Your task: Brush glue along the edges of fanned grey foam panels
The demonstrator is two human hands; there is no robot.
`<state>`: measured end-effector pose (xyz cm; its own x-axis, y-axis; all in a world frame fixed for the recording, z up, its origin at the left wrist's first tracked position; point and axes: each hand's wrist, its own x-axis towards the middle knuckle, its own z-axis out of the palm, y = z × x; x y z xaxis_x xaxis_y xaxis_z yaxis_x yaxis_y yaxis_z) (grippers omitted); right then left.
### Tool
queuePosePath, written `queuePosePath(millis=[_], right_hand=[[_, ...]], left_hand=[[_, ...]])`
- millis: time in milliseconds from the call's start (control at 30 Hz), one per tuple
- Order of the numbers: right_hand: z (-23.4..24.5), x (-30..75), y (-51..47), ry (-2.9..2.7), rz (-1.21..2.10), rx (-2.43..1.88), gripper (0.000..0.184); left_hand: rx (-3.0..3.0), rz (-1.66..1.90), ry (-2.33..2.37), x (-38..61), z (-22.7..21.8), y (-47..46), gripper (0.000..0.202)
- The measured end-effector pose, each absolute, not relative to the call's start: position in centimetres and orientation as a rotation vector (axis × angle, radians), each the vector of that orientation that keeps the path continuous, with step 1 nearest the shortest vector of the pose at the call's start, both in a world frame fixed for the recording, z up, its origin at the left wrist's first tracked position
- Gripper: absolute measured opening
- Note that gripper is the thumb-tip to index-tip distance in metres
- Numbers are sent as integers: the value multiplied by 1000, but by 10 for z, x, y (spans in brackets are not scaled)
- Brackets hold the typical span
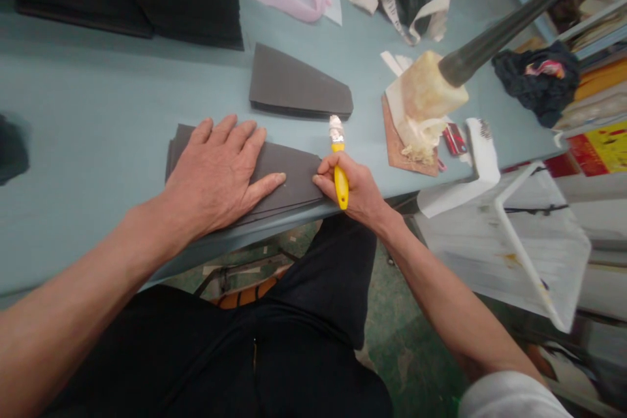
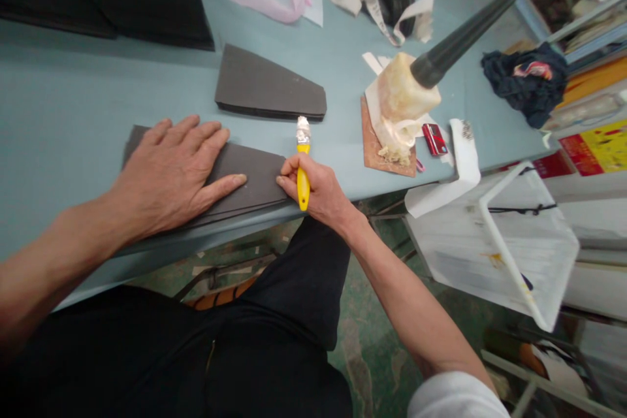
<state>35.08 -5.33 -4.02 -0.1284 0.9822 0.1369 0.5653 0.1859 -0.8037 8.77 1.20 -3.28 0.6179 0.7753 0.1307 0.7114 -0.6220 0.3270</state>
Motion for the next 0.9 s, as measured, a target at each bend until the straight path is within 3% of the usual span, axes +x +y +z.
queuePosePath(millis=[267,433,567,900], right_hand=[[-40,351,-54,-1774,805,-1430,24],[-41,351,-53,-1740,842,-1445,33],[-41,352,-51,-1757,826,-1437,28],[-21,334,-59,-1850,291,-1395,14]], left_hand=[[2557,321,1245,89,-27,11,91],[2625,293,1249,89,-27,10,87],[2726,268,1266,89,-30,10,84],[2802,218,1302,92,-27,7,77]])
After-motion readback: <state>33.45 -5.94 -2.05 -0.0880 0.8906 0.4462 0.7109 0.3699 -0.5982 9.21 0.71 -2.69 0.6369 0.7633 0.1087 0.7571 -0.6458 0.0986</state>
